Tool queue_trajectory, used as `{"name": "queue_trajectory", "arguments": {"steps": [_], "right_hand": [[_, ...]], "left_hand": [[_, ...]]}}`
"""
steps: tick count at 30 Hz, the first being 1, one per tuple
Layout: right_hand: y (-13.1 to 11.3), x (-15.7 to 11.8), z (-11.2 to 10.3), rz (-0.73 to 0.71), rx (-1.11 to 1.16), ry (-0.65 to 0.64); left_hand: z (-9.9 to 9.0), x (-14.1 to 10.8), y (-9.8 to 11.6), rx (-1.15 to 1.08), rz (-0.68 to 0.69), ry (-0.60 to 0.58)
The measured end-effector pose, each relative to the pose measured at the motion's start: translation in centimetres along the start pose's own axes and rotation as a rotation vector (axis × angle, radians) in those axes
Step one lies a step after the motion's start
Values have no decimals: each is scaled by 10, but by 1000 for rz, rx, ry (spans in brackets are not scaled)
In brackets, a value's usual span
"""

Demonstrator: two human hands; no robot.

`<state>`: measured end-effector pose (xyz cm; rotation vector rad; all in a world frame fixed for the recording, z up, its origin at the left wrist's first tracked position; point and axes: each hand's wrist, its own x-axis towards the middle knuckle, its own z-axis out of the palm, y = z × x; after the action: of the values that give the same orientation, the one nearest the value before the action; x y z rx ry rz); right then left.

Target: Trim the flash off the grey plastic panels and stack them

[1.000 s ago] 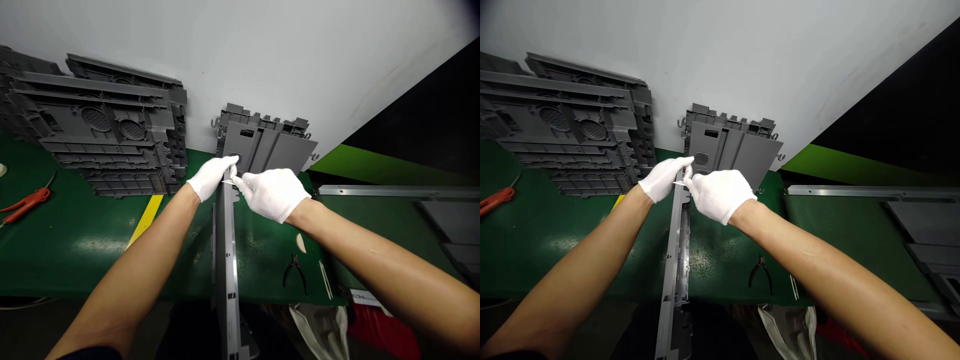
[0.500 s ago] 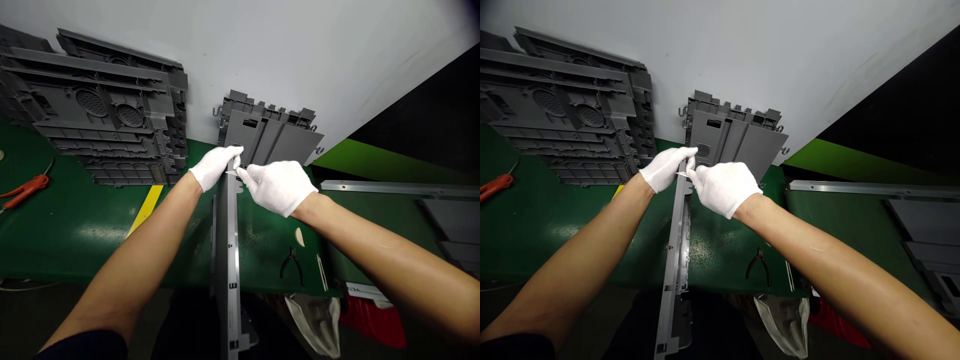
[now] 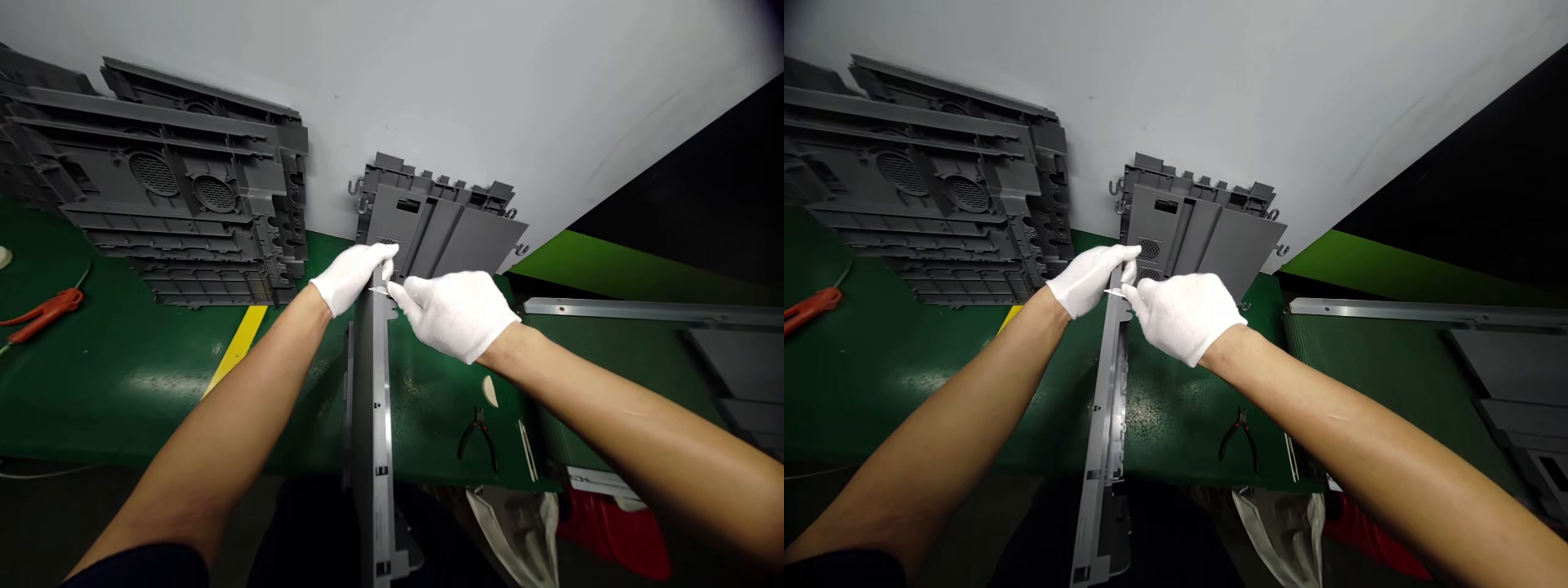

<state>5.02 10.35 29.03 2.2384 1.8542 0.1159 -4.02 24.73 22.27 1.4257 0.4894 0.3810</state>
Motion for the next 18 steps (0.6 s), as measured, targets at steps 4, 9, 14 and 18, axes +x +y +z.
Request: {"name": "queue_trajectory", "arguments": {"steps": [4,9,14,18], "right_hand": [[1,-2,2,5,-2,11],[2,-3,3,-8,2,26],[2,-4,3,-2,-5,0],[3,-3,4,-9,-12,19]], "left_hand": [[0,3,-4,-7,1,-8],[0,4,-4,0,-20,-4],[1,4,-2,13,-9,7],[3,3,-1,2,-20,3]]}}
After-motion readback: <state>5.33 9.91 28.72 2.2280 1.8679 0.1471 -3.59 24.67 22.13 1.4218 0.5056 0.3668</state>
